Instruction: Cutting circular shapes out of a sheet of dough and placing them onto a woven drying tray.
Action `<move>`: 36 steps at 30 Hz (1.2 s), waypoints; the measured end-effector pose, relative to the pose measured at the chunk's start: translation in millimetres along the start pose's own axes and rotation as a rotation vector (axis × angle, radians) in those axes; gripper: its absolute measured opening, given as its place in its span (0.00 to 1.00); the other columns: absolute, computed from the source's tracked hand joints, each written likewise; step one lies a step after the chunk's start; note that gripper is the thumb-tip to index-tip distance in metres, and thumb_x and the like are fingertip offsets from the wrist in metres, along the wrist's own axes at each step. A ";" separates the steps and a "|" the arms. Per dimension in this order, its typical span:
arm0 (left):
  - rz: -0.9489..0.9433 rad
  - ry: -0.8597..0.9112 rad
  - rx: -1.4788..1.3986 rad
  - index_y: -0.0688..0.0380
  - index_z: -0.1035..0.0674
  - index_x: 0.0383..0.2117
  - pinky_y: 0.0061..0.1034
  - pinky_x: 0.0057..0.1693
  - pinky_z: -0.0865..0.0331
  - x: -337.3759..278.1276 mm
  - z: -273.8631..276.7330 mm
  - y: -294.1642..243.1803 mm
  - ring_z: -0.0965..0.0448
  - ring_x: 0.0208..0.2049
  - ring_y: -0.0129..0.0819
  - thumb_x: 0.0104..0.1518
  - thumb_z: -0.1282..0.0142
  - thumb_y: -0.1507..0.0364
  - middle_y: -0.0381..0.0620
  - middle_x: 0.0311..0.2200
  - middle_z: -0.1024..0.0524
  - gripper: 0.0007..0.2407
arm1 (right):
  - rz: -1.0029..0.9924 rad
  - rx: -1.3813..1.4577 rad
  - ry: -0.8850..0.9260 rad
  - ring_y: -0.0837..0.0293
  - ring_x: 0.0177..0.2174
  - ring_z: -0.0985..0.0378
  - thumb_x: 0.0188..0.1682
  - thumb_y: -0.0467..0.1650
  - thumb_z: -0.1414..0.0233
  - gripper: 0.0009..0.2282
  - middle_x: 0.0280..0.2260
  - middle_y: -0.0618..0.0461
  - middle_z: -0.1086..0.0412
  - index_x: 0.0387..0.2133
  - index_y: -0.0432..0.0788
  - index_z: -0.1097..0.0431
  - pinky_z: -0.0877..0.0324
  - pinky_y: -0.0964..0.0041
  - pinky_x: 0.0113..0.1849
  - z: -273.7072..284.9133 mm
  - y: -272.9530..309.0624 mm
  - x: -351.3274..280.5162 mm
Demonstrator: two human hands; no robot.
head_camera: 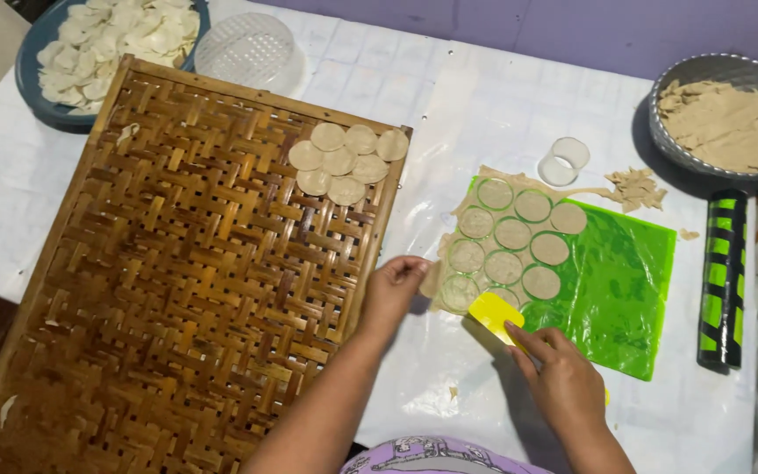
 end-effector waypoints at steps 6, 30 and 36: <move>-0.196 -0.288 0.096 0.52 0.18 0.37 0.21 0.46 0.19 50.8 123.8 -39.7 0.17 0.39 0.30 0.59 0.43 0.73 0.46 0.41 0.16 0.04 | -0.082 -0.059 0.062 0.60 0.25 0.23 0.47 0.46 0.46 0.15 0.36 0.69 0.28 0.48 0.74 0.25 0.28 0.64 0.28 -12.9 -24.9 -0.4; -0.648 -0.660 0.881 0.66 0.19 0.52 0.46 0.43 0.28 201.1 240.7 -22.1 0.22 0.35 0.63 0.61 0.47 0.74 0.67 0.41 0.21 0.15 | -0.185 -0.014 0.023 0.56 0.28 0.22 0.46 0.45 0.44 0.15 0.37 0.66 0.26 0.48 0.73 0.24 0.27 0.61 0.30 -7.6 -53.7 2.1; -0.505 -0.606 0.930 0.72 0.39 0.67 0.52 0.62 0.43 134.0 197.1 -69.3 0.38 0.60 0.70 0.65 0.47 0.75 0.76 0.64 0.42 0.25 | -0.337 -0.174 -0.038 0.53 0.34 0.20 0.50 0.42 0.45 0.14 0.37 0.59 0.26 0.48 0.65 0.22 0.26 0.57 0.33 10.2 -89.7 8.6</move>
Point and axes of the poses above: each hand's wrist, its own x-axis towards the middle knuckle, its own z-axis out of the back of the hand, y = z × x, the point moved 7 cm from there along x, towards the middle knuckle
